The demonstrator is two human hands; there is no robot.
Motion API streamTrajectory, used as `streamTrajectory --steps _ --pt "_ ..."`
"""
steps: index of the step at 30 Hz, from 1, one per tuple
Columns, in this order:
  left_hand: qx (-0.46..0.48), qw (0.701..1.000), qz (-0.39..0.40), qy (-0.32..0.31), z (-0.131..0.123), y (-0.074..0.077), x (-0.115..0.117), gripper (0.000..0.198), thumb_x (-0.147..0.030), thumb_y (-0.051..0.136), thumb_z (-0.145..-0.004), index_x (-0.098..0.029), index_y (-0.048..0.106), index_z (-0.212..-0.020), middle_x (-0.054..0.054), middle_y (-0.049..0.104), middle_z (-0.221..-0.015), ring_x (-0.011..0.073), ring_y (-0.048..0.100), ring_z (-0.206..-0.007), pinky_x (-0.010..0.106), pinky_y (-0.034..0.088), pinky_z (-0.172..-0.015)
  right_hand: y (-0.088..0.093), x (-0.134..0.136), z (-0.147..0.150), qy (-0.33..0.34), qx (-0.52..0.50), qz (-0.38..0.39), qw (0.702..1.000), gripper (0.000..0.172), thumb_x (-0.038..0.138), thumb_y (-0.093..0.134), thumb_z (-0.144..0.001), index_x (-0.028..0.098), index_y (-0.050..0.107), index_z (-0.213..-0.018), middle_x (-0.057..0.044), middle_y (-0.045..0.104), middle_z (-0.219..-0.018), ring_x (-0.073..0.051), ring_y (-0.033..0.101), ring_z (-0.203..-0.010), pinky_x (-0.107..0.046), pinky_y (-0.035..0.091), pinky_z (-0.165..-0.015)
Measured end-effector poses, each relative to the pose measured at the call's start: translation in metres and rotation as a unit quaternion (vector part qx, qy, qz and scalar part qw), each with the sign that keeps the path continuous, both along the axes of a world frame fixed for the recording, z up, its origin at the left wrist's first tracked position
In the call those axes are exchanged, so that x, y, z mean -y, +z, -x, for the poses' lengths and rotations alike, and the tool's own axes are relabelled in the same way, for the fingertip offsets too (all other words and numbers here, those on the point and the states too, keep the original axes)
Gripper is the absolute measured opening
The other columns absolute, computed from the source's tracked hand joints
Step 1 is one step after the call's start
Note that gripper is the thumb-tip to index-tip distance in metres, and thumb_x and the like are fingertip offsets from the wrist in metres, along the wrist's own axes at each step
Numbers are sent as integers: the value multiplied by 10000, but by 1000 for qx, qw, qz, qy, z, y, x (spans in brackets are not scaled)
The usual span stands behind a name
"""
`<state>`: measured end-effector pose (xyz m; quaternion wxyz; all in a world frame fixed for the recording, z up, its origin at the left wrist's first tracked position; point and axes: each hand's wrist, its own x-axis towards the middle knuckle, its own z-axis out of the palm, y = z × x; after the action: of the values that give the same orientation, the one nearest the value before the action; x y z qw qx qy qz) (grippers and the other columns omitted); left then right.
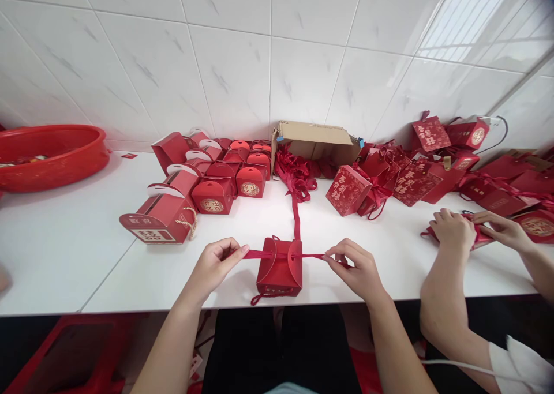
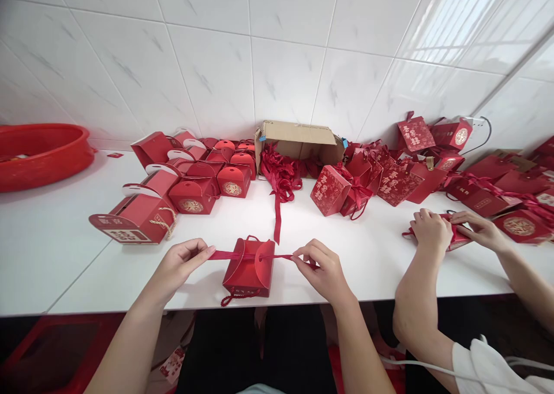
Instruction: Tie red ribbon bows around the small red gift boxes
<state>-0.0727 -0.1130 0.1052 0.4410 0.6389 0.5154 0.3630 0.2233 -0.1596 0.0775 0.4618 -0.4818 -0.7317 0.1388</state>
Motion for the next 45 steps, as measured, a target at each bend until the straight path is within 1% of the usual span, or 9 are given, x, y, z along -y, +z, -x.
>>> streamTrajectory --steps 6,15,25,29,32,35,37,42,45 --pt "-44 999 -24 2 -1 -5 -5 370 -461 572 -777 -186 438 -569 -31 405 -575 111 376 -555 230 343 -525 -4 -3 -7 -46 34 -26 998 92 263 592 -846 247 650 -776 -32 587 -712 -145 546 -585 -286 454 -494" --pt "-61 998 18 -11 -2 -41 -8 378 -471 578 -767 -177 464 -559 -38 443 -570 115 411 -573 232 345 -570 -46 0 -9 -25 76 -58 995 168 171 514 -869 245 661 -835 -45 598 -725 -163 563 -658 -311 481 -576" --pt "-31 999 7 17 0 -6 5 370 -459 606 -757 -179 465 -562 -37 406 -557 103 362 -540 227 315 -512 -45 -3 -8 -124 91 -167 974 187 119 566 -798 249 588 -665 -9 580 -613 -158 492 -582 -320 378 -570" --pt "-57 998 -1 20 -1 -13 3 382 -456 607 -755 -181 442 -546 -36 413 -550 107 389 -539 230 341 -519 -48 -6 -10 -157 98 -178 966 204 137 579 -807 252 595 -639 -1 557 -582 -154 482 -575 -317 358 -577" --pt "-101 994 -32 35 -1 -34 -2 300 -453 586 -767 -193 513 -636 -15 504 -625 141 476 -600 255 401 -585 -56 -5 -8 -175 98 -149 968 189 152 541 -833 250 607 -685 7 532 -570 -151 484 -565 -324 358 -593" --pt "-174 963 -146 145 3 -55 3 234 -437 584 -767 -207 555 -732 37 580 -796 212 546 -785 320 432 -737 -65 6 -1 -192 52 -89 976 66 201 552 -831 233 578 -882 8 516 -643 -155 477 -593 -326 400 -614" --pt "-200 946 -180 183 7 -63 14 243 -440 565 -789 -210 553 -714 48 583 -812 231 551 -832 333 423 -781 -69 18 6 -187 6 -47 981 114 242 582 -814 223 518 -907 2 497 -699 -155 465 -611 -315 418 -595" --pt "-141 990 -12 24 2 -63 48 317 -451 440 -885 -212 594 -745 3 570 -635 188 547 -623 279 421 -610 -66 43 31 -66 -50 66 994 90 234 486 -884 219 538 -812 -42 532 -746 -181 523 -701 -320 449 -612" --pt "-76 997 17 -4 -11 -62 50 297 -434 427 -895 -218 617 -822 13 591 -651 208 577 -670 297 454 -660 -62 42 49 -28 -101 160 981 238 298 425 -928 216 603 -1063 -102 606 -1024 -220 573 -968 -379 482 -837"
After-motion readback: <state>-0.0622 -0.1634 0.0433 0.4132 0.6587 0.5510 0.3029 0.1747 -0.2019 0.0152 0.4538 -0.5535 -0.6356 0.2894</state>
